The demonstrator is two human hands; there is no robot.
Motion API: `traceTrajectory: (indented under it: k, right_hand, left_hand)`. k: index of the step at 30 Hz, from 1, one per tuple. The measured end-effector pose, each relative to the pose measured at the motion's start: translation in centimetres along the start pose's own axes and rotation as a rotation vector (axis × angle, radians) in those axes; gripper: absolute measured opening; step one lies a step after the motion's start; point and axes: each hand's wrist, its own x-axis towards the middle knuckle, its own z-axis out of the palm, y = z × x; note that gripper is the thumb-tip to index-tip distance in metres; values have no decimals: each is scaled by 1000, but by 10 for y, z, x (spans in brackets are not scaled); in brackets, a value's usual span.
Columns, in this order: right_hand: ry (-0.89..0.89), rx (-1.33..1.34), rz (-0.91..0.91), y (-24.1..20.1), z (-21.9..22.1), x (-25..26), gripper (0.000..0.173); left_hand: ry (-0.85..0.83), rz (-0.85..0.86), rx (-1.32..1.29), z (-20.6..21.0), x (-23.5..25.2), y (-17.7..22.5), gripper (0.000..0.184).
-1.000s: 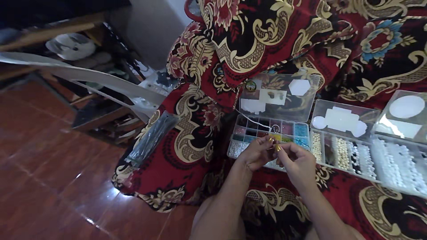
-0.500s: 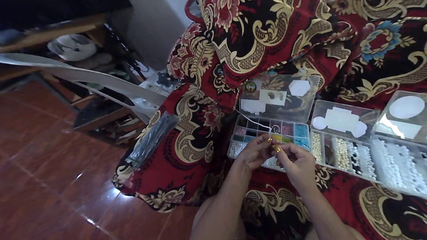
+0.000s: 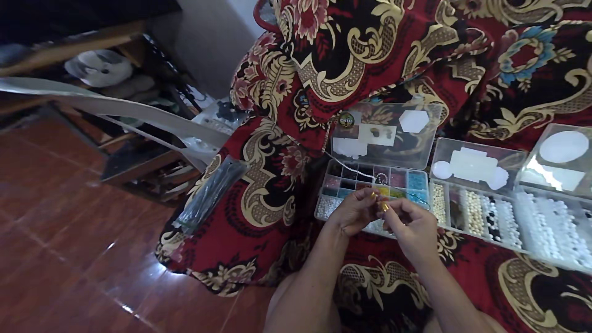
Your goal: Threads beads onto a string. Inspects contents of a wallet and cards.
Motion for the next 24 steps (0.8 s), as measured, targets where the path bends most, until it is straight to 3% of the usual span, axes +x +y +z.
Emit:
traceTrajectory:
  k: [12,14,19,24]
  right_hand:
    - [11,-31,-1,1,2,-1,14]
    - [36,-79,-5,5,6,-1,14]
    - [32,-122,51,17,13,2,17]
    - [87,22,-27,20,21,0,15]
  left_hand:
    - [-12,-5,86,2,2,-5,23]
    - [79,-15,31,14,4,-18,23]
    - [439,-49,-504,41,9,-31,45]
    - [502,-20,-546,55,7,-30,47]
